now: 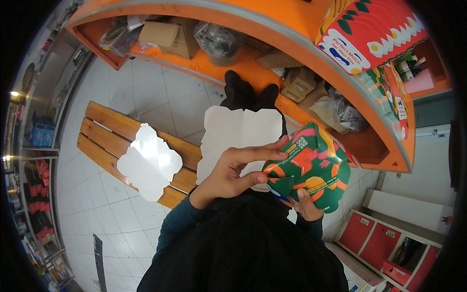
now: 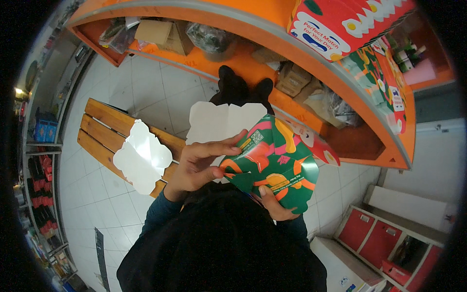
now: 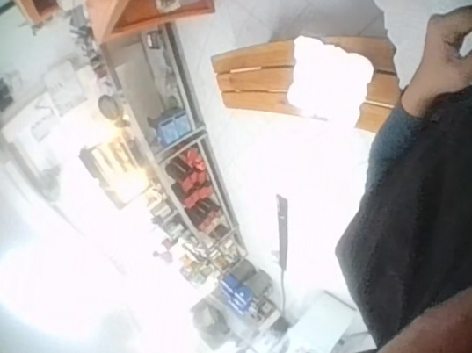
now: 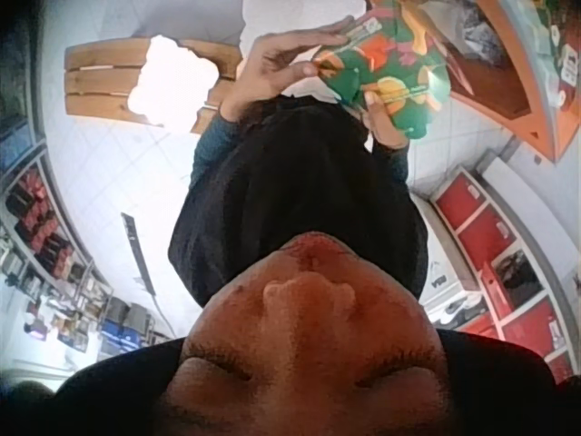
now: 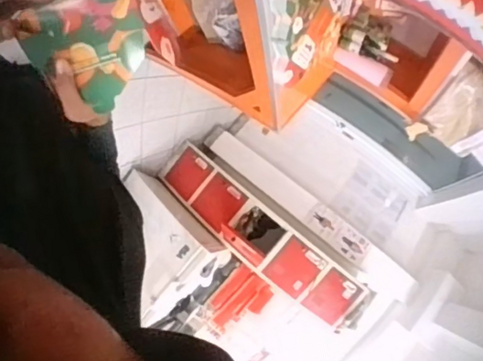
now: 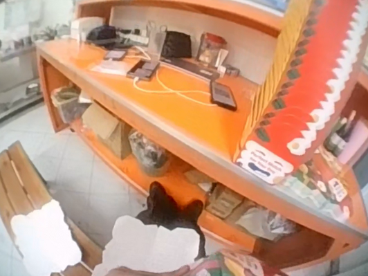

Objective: The person folds and stacks multiple flat-packed cardboard boxes at a counter. They then move to a beverage station, pour a liquid into a plastic cup, add ice from a freezer, and seal the cup using a heat-sealing machine.

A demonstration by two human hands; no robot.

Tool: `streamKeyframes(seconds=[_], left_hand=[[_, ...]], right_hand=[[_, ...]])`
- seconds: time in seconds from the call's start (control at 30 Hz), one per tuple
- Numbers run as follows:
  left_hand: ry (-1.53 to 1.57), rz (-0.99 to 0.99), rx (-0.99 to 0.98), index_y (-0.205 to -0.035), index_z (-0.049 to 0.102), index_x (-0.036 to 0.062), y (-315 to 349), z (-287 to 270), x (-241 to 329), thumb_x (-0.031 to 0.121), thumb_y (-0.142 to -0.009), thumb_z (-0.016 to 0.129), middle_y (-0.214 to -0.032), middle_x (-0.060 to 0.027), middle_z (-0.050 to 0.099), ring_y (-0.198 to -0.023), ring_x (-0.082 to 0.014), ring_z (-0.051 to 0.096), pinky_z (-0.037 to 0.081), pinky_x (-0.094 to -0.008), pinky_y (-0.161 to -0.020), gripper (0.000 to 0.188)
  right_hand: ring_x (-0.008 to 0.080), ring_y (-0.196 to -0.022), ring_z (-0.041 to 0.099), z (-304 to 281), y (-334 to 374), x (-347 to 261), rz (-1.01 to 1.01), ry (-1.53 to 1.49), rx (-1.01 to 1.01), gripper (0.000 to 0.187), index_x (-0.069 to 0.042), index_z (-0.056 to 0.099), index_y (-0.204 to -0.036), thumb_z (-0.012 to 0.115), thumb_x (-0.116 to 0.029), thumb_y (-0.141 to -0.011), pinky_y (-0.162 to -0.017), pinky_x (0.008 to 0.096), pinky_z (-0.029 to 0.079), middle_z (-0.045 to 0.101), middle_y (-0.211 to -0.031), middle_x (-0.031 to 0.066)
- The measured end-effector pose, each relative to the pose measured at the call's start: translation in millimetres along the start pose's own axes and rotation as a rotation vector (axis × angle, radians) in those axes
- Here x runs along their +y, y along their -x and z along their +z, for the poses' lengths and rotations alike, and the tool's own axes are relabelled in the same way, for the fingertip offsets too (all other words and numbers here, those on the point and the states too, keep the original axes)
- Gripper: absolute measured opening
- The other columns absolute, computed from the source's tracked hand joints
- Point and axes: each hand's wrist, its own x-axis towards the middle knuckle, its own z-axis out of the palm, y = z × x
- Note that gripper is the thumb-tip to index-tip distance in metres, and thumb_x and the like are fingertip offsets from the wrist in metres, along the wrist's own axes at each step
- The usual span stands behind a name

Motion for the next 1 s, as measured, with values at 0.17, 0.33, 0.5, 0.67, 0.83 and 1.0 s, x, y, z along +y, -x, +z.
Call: streamKeyframes(seconds=[0.17, 0.33, 0.5, 0.67, 0.83, 1.0], left_hand=[[0.257, -0.117, 0.091, -0.102, 0.052, -0.0018, 8, 14, 1, 0.014, -0.077, 0.061, -0.11, -0.015, 0.054, -0.119, -0.0298, 0.036, 0.031, -0.0381, -0.097, 0.031], [0.307, -0.05, 0.102, -0.097, 0.049, -0.0003, 17, 25, -2, 0.011, -0.08, 0.059, -0.105, -0.0117, 0.057, -0.117, -0.0305, 0.039, 0.032, -0.0373, -0.096, 0.023], [0.246, -0.103, 0.192, -0.089, 0.048, 0.0007, 18, 29, -2, 0.008, -0.081, 0.057, -0.096, -0.0126, 0.059, -0.112, -0.0281, 0.045, 0.036, -0.0327, -0.091, 0.014], [0.184, -0.011, 0.212, -0.093, 0.05, -0.0006, 17, 26, -15, 0.006, -0.081, 0.057, -0.103, -0.014, 0.057, -0.11, -0.0217, 0.047, 0.039, -0.027, -0.085, 0.016], [-0.22, 0.177, -0.014, -0.097, 0.058, 0.0054, 0, -1, -3, 0.011, -0.07, 0.068, -0.114, -0.0116, 0.051, -0.104, -0.0218, 0.049, 0.043, -0.0315, -0.08, 0.029], [-0.683, 0.347, -0.04, -0.091, 0.062, 0.0086, -9, -4, 19, 0.014, -0.062, 0.072, -0.107, -0.0075, 0.057, -0.098, -0.0255, 0.053, 0.044, -0.0323, -0.079, 0.031]], right_hand=[[0.0162, -0.085, 0.055, -1, 12, 2, -0.005, 0.106, -0.022, 0.029, -0.002, 0.051, -0.106, 0.054, -0.013, -0.079, -0.073, 0.0287, 0.044, 0.057, -0.1, 0.0082], [0.0183, -0.087, 0.054, -1, 26, 6, -0.174, 0.28, -0.052, 0.033, -0.001, 0.048, -0.109, 0.053, -0.012, -0.078, -0.075, 0.0301, 0.044, 0.055, -0.101, 0.0091], [0.0203, -0.09, 0.053, -3, 33, 6, -0.309, 0.38, -0.069, 0.036, -0.001, 0.046, -0.111, 0.052, -0.011, -0.077, -0.077, 0.0314, 0.044, 0.054, -0.103, 0.01], [0.0224, -0.093, 0.053, -6, 20, 1, -0.234, 0.183, -0.059, 0.04, -0.001, 0.043, -0.114, 0.051, -0.01, -0.076, -0.079, 0.0328, 0.043, 0.053, -0.105, 0.0109], [0.0242, -0.095, 0.052, -4, -20, -2, -0.106, -0.674, -0.064, 0.044, 0.001, 0.04, -0.116, 0.05, -0.006, -0.073, -0.08, 0.0342, 0.043, 0.052, -0.106, 0.0123], [0.0244, -0.101, 0.051, 5, -34, -9, 0.049, -0.753, 0.0, 0.046, 0.0, 0.038, -0.119, 0.049, -0.003, -0.074, -0.084, 0.0351, 0.042, 0.05, -0.112, 0.0136]])
